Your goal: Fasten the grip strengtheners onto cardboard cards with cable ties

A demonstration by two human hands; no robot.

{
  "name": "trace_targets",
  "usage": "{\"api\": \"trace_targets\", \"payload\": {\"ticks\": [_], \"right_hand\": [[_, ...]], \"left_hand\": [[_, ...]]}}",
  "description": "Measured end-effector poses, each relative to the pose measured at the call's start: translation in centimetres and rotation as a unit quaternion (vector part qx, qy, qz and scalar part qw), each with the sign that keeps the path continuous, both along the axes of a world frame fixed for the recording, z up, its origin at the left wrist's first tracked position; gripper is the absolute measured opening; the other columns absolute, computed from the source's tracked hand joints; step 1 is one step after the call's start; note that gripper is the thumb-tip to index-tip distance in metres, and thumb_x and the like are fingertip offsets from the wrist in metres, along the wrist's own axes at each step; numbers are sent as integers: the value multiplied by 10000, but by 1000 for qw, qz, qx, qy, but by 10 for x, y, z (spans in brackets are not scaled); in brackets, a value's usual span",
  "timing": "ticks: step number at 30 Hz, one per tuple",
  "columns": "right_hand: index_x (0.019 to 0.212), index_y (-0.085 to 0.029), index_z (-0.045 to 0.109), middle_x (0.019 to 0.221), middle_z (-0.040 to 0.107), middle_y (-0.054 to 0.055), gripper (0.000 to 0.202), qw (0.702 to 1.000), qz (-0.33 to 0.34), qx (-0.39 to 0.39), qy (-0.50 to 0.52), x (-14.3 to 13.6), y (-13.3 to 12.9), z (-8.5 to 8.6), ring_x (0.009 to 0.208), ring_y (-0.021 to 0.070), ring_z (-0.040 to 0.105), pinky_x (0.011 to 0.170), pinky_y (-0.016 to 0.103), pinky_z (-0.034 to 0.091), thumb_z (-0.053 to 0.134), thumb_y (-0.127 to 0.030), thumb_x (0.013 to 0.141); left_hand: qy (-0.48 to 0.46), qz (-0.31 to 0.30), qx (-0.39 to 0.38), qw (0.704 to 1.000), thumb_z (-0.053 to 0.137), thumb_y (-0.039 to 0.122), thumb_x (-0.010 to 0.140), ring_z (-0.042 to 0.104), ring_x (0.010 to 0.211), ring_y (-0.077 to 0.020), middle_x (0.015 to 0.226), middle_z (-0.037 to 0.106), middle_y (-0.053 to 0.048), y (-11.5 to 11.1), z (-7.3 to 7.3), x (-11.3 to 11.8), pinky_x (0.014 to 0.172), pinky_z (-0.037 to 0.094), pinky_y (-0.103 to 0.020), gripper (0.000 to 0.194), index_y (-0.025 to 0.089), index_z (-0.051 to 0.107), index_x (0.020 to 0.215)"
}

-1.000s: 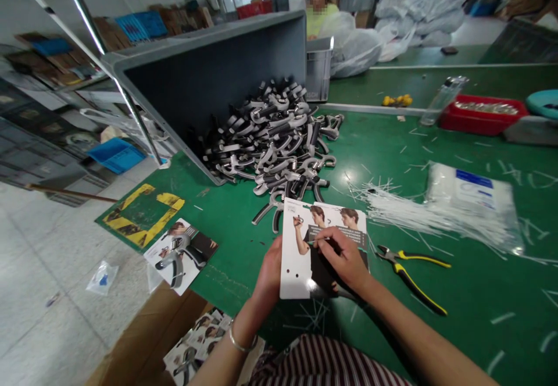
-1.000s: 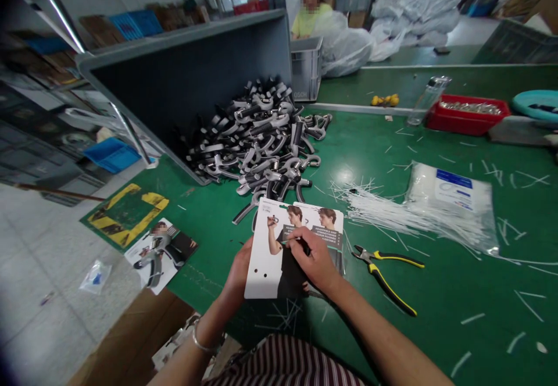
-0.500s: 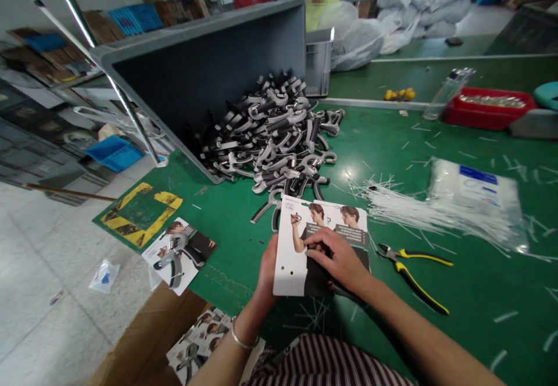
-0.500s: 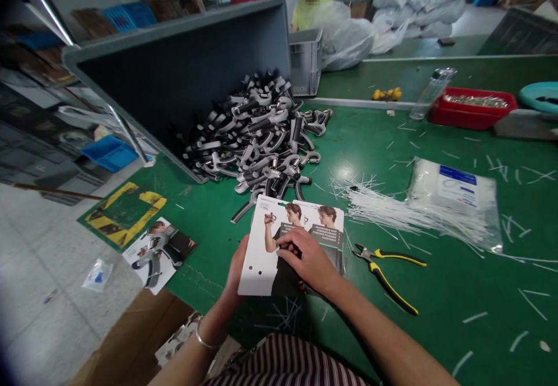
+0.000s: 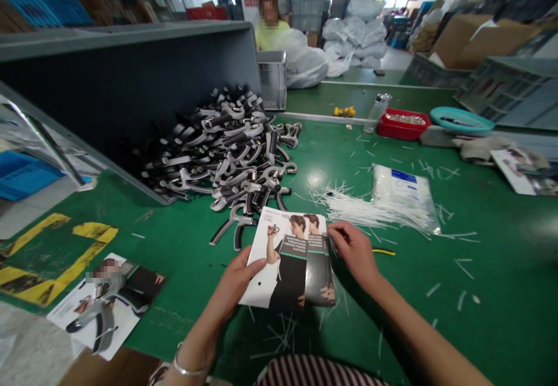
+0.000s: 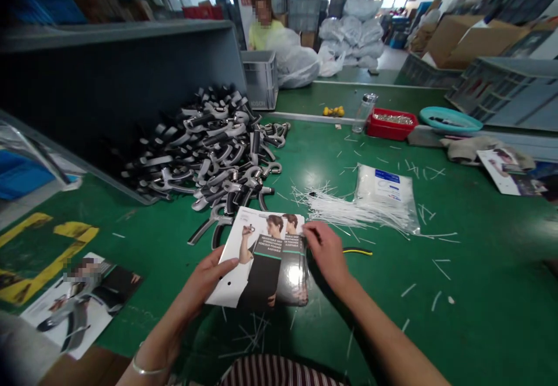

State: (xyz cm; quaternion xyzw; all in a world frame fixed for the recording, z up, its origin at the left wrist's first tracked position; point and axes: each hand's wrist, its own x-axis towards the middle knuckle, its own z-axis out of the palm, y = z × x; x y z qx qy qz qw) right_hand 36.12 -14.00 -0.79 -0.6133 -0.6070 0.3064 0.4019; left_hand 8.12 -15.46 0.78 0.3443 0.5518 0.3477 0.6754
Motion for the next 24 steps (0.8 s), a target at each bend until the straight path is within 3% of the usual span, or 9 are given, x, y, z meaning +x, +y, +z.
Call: {"api": "trace_targets", "payload": {"ticks": [2,4,7,10,12,15,17,19,24], "right_hand": [[927,-195,625,979,637,101,168,982,-50,25,-180,41,12,-9,892,246,608,769,355,473,543,-340,906],[927,-186,629,1049,622,128,159,952,-64,-11,-298,70,23,-17,874,250,614,733,349,461,536,-312,899],[877,-190,632,1007,643,109,154,934,-37,-68,-350,89,37,-20,800,219,621,663,309,431,521,-294,898],[794,-188,630,839,669,61,142,954,13,-111,-278,96,46,-12,741,190,615,650,282,417,572,-306,848],[792,-185,632,668,627,11,173,966,42,-177,-181,101,47,-4,588,151,562,566,263,392,612,-356,812],[823,-168,634,511,495,-54,313,946,100,-309,17,108,41,2,418,91,399,437,231,295,652,-478,784],[804,-148,635,497,461,-65,393,914,136,-362,124,111,35,1,402,65,357,413,212,248,675,-536,767],[789,-132,640,511,480,-58,432,901,143,-375,167,112,31,-3,403,50,361,410,199,224,702,-556,744],[712,-153,618,497,530,-43,417,938,73,-332,72,116,35,3,391,62,406,400,202,278,746,-549,681]], "left_hand": [[27,-28,2,999,765,418,723,682,688,-196,970,749,-103,10,-1,-1,581,491,-246,588,138,604,1214],[49,-36,6,998,758,427,736,662,620,-173,896,750,-92,16,-1,-3,530,471,-227,546,134,624,1177],[27,-18,-10,999,750,388,763,650,599,-152,859,746,-91,15,0,-11,513,476,-211,492,118,633,1157],[-53,56,-21,997,776,280,746,693,766,-166,1015,740,-112,6,-1,-21,675,553,-231,476,116,637,1170],[-79,133,-5,988,805,226,708,697,840,-165,1084,728,-104,1,-2,-26,772,567,-244,498,124,644,1168],[-73,205,29,976,830,232,680,694,810,-144,1064,734,-84,1,-2,-27,751,569,-222,502,127,658,1140],[-63,197,44,977,839,261,672,694,771,-147,1014,744,-81,5,0,-25,708,567,-222,509,120,661,1128],[-51,165,51,984,844,285,665,697,742,-163,966,750,-81,11,2,-22,679,563,-240,537,121,657,1141],[-55,152,86,983,812,345,705,696,784,-176,1005,743,-99,20,1,-15,696,551,-244,523,118,656,1150]]}}
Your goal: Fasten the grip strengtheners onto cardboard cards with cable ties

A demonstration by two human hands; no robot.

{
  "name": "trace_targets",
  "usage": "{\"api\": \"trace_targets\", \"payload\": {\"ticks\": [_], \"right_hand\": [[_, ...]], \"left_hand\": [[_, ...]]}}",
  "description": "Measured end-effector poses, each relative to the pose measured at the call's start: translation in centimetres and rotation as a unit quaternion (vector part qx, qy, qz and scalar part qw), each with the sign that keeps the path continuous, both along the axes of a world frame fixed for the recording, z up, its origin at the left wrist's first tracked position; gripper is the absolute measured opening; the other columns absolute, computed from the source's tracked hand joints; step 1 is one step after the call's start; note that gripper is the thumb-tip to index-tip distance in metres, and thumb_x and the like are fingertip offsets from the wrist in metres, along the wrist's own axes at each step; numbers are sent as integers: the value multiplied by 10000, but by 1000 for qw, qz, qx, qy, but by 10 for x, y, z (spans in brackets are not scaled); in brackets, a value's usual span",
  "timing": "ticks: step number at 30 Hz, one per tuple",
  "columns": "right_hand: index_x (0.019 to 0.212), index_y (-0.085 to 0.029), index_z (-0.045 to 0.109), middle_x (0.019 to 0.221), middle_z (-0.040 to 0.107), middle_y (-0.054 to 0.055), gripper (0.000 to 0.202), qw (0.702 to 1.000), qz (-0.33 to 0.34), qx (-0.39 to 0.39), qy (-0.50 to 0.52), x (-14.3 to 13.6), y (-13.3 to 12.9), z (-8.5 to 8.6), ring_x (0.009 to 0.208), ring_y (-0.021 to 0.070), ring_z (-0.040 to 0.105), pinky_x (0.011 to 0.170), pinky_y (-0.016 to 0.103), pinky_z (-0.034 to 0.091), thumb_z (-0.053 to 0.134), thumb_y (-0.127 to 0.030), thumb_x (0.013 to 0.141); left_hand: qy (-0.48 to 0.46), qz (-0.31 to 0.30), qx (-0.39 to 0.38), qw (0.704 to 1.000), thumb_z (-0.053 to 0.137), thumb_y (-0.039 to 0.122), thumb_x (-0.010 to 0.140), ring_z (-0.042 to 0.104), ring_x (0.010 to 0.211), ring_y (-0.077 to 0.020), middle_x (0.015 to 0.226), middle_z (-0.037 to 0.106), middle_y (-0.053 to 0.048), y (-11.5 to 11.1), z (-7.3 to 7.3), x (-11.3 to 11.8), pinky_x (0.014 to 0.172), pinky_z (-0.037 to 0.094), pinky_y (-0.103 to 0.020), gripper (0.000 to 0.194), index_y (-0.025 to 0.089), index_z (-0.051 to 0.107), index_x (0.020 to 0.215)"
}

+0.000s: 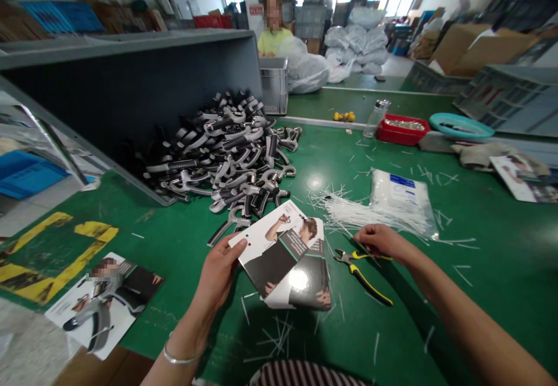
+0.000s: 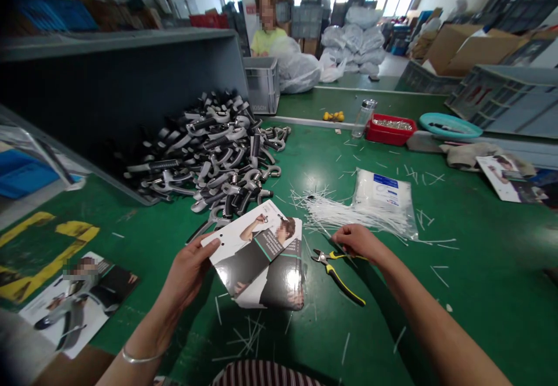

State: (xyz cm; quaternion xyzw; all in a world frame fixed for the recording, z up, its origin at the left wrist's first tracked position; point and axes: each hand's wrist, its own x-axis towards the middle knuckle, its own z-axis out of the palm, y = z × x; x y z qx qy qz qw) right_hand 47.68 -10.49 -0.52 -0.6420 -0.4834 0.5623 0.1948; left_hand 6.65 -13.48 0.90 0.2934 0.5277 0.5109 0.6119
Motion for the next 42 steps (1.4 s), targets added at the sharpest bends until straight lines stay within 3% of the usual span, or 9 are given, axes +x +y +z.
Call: {"api": "trace_targets", "payload": {"ticks": [6,12,15,19,25,29,38,40,42], "right_hand": [[781,-164,633,576,592,-18,388,995,-19,95,27,-10,14,25,487,101,523,485,227,413,718,-539,729],[719,-167,634,557,595,-18,350,990,-20,136,14,-39,31,13,473,104,526,483,234,428,718,-507,729],[755,-177,643,578,604,-17,333,975,-91,201,-4,-44,39,11,467,110,534,473,242,455,711,-503,737],[880,-205,614,804,673,20,320,934,-198,277,109,-62,40,21,691,159,672,628,273,575,747,-465,749],[910,-224,568,891,690,43,204,933,-72,311,167,-154,8,56,776,181,713,741,334,607,638,-414,887],[960,-216,570,955,699,65,188,923,-28,353,150,-199,-7,64,829,196,724,785,364,604,601,-397,918],[944,-237,627,1114,674,81,87,858,112,501,-11,-208,1,41,1097,252,591,963,441,452,556,-287,939],[923,-233,634,1091,671,70,103,876,144,460,-5,-207,9,40,1070,255,585,932,428,454,578,-319,922],[924,-232,624,923,666,40,136,910,146,387,26,-205,16,39,890,215,614,798,357,488,584,-362,912]], "left_hand": [[-29,29,25,999,812,369,696,703,803,-209,1027,738,-119,-7,2,2,708,551,-278,556,109,652,1160],[-29,-19,16,999,754,377,767,697,722,-192,915,750,-74,-9,2,2,665,534,-273,409,138,670,1088],[-32,-29,22,999,723,361,804,691,733,-181,953,745,-79,-11,-2,0,660,515,-257,395,147,656,1130],[-48,-48,55,996,740,324,782,691,831,-205,1043,733,-116,-11,-4,1,758,514,-290,405,129,658,1127],[-19,-72,86,994,736,335,781,678,962,-233,1122,720,-111,-4,0,5,872,500,-326,430,144,663,1159],[11,-70,106,992,748,338,760,662,1016,-240,1137,717,-92,-2,9,6,898,494,-321,461,149,666,1173],[44,-90,135,986,720,355,786,636,1037,-238,1201,659,-93,-3,18,12,875,499,-309,443,174,660,1186],[72,-96,165,979,707,368,801,614,1070,-241,1249,623,-101,0,22,13,876,491,-295,415,176,675,1168],[105,-99,170,975,636,417,856,634,961,-214,1100,671,-93,4,23,13,805,494,-272,375,171,693,1133]]}}
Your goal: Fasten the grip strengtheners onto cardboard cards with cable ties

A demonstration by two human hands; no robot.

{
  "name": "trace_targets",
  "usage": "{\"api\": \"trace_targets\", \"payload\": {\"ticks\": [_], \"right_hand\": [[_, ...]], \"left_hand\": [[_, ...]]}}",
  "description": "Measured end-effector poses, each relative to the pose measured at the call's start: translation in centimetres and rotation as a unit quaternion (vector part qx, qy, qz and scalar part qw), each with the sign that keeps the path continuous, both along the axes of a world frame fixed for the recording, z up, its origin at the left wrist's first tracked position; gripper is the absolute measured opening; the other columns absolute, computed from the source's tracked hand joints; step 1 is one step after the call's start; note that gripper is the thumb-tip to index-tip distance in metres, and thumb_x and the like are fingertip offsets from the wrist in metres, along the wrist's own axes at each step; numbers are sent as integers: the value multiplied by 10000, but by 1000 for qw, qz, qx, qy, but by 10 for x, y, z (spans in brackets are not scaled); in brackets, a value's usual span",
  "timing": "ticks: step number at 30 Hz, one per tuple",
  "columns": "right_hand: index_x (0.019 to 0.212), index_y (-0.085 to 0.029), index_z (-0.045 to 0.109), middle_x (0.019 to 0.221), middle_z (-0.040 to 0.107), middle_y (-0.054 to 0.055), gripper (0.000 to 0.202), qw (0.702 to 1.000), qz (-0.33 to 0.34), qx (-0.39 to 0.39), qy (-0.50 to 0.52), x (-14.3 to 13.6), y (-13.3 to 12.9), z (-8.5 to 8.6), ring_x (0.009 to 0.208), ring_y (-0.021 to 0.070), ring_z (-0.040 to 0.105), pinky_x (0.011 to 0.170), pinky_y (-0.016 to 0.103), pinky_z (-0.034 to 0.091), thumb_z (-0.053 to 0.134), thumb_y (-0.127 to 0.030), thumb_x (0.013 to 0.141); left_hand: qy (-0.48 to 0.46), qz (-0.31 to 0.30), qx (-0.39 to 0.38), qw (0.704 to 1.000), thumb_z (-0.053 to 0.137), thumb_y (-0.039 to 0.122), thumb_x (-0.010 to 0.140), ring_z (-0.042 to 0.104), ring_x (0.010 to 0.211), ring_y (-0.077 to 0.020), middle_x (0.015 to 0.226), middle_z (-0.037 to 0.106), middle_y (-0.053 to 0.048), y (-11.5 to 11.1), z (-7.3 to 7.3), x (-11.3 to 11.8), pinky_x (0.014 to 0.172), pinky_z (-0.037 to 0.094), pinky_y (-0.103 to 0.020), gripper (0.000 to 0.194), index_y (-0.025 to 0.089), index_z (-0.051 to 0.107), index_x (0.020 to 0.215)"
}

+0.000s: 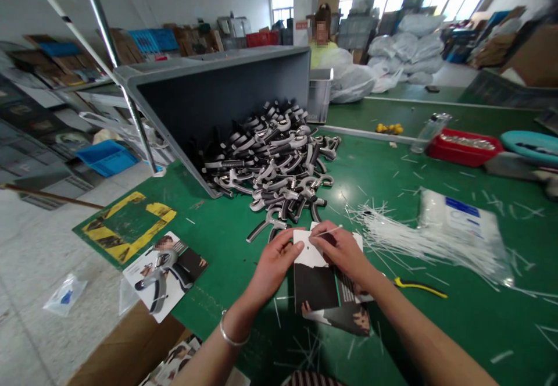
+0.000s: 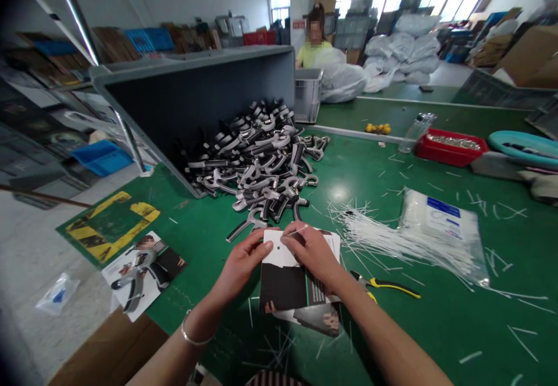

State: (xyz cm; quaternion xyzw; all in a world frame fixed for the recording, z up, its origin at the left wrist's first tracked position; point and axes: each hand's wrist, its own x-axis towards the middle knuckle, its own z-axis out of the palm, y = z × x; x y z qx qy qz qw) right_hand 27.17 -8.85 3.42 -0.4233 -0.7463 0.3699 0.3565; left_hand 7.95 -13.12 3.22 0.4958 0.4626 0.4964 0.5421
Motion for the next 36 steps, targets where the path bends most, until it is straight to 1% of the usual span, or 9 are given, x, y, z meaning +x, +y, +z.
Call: {"api": "trace_targets", "payload": {"ticks": [4,7,11,14,17,22,25,31,36], "right_hand": [[924,-228,586,703,561,-25,172,991,-1,-111,75,5,6,1,627,142,539,585,254,427,598,-396,893],[922,-221,576,711,538,-33,191,983,5,-142,114,6,5,0,623,130,510,568,237,403,620,-401,874],[904,-209,595,816,582,-7,198,982,24,-138,124,8,4,-2,720,139,534,646,246,429,629,-401,866],[899,-207,611,843,598,2,195,987,32,-122,103,10,5,-3,749,141,534,670,247,428,616,-401,878],[911,-213,604,808,585,-8,201,986,30,-131,96,8,4,-6,690,129,517,616,236,413,609,-412,884],[928,-226,595,701,537,-37,220,983,37,-151,95,-1,-1,-9,554,109,470,504,222,361,600,-442,888],[967,-230,636,787,605,-14,220,986,50,-135,81,-4,-3,-8,608,124,525,550,236,405,587,-433,900],[959,-229,668,963,666,34,141,993,104,-49,37,1,-3,-10,932,198,604,842,314,457,579,-329,916],[983,-230,632,1058,645,52,118,991,134,-13,10,3,-5,-9,979,209,584,883,343,447,626,-293,883]], "left_hand": [[46,15,-12,999,545,442,904,550,608,-138,677,615,-8,9,-7,3,620,446,-241,347,166,707,1037],[53,8,12,998,668,337,813,557,684,-137,781,645,-13,10,-17,8,679,452,-238,230,172,699,970],[143,17,61,988,626,262,838,550,722,-144,794,631,-19,0,-24,-1,697,435,-234,117,181,697,883],[225,-38,92,969,580,242,884,588,803,-170,840,654,-42,-17,-22,-20,767,447,-259,153,201,724,912],[211,-97,87,969,548,248,916,624,861,-188,937,681,-69,-33,-18,-34,808,471,-280,214,220,718,1041],[233,4,122,965,596,243,888,622,895,-197,976,669,-83,-35,-20,-28,851,473,-301,159,218,749,925],[204,10,125,971,593,235,873,620,963,-213,1089,664,-92,-25,-26,-15,904,466,-324,177,217,765,912],[54,17,-3,998,697,244,757,654,873,-229,954,737,-53,-17,-42,9,799,517,-319,252,188,734,1000],[15,47,-34,998,724,247,729,656,901,-228,966,739,-45,-21,-43,12,818,515,-317,274,193,734,998]]}}
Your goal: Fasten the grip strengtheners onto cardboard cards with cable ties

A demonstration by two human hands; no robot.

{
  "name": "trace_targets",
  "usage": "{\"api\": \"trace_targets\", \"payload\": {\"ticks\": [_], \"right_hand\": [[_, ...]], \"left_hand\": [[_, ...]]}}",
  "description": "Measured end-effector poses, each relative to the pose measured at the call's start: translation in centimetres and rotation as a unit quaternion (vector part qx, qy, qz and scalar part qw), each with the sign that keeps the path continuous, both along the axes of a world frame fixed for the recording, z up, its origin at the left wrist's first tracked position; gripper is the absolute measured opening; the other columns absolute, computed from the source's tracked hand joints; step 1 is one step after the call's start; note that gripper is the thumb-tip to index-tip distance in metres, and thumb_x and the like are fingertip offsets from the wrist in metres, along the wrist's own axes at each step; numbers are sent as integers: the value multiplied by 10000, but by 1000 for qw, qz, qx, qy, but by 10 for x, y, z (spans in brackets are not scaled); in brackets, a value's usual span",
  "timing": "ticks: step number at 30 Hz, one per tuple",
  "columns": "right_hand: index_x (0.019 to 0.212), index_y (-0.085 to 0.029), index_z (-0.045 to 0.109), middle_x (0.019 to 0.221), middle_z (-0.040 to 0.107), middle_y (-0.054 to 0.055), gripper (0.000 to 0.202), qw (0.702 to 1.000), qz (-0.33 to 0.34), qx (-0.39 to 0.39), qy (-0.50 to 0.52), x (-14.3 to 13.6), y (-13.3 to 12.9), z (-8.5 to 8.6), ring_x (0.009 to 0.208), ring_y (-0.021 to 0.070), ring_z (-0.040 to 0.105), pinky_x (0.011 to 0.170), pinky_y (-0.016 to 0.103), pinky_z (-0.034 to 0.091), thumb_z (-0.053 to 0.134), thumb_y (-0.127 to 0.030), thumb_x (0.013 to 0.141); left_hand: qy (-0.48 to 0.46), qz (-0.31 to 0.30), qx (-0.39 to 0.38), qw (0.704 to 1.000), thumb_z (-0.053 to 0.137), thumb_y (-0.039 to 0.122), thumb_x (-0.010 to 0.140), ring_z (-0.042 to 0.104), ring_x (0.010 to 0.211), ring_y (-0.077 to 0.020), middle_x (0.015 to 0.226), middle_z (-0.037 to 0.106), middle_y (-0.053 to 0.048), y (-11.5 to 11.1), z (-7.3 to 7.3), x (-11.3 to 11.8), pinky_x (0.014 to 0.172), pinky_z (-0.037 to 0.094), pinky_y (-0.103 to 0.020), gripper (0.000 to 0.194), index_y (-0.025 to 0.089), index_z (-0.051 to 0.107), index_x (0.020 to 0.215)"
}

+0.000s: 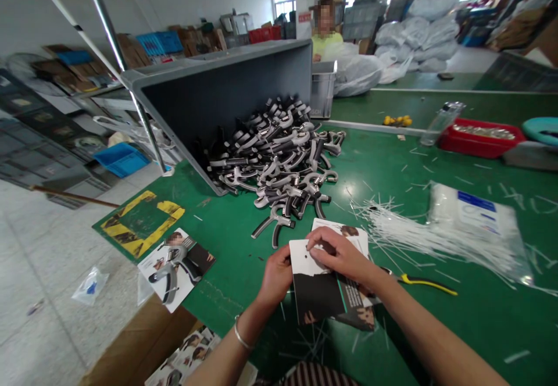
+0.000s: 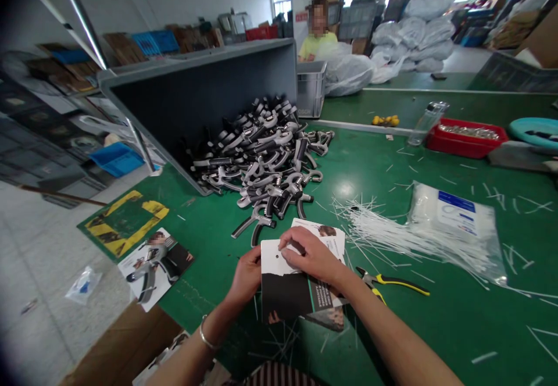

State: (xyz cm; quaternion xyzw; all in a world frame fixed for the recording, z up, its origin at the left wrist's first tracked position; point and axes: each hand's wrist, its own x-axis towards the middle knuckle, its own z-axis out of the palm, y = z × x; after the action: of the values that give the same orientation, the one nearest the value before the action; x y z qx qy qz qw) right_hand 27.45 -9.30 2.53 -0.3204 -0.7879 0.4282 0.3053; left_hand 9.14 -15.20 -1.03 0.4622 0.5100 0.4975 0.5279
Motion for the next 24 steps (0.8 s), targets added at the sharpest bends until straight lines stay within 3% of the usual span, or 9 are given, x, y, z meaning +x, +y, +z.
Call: {"api": "trace_targets", "payload": {"ticks": [4,9,13,16,19,24], "right_hand": [[939,-233,624,1113,637,51,210,999,3,37,-21,-2,-2,1,1055,233,552,958,384,407,754,-313,794],[955,-240,650,1031,666,41,103,1000,2,27,-12,0,-1,-6,1014,220,568,941,379,416,672,-290,867],[941,-223,656,965,669,43,82,1000,-13,-3,13,0,3,-7,937,201,593,874,348,448,631,-287,895],[946,-215,645,971,665,42,85,999,-22,5,42,-3,6,-3,938,191,597,879,338,444,608,-283,912],[971,-216,626,995,659,44,85,998,-23,16,59,-4,7,-2,946,187,595,877,334,444,593,-276,921],[1003,-221,618,1027,652,51,96,996,-10,38,76,-1,3,0,978,190,582,902,350,435,549,-239,938]], "left_hand": [[-34,0,-5,999,741,237,711,655,851,-203,928,727,-32,0,2,-9,787,514,-294,286,200,735,995],[67,-25,18,997,655,201,780,635,818,-189,884,718,-42,-3,-4,-19,761,499,-273,206,190,770,951],[74,-35,14,997,676,199,747,649,823,-204,908,735,-49,-4,-4,-8,789,514,-302,191,179,780,905],[60,-6,6,998,702,202,707,655,797,-207,856,739,-47,-4,3,3,767,524,-307,161,152,773,842],[49,34,13,998,677,199,733,663,837,-204,891,742,-44,-4,15,5,786,528,-302,195,162,772,900],[107,15,71,992,636,158,777,663,891,-183,990,739,-31,-7,26,-5,858,510,-286,242,215,782,961]]}}
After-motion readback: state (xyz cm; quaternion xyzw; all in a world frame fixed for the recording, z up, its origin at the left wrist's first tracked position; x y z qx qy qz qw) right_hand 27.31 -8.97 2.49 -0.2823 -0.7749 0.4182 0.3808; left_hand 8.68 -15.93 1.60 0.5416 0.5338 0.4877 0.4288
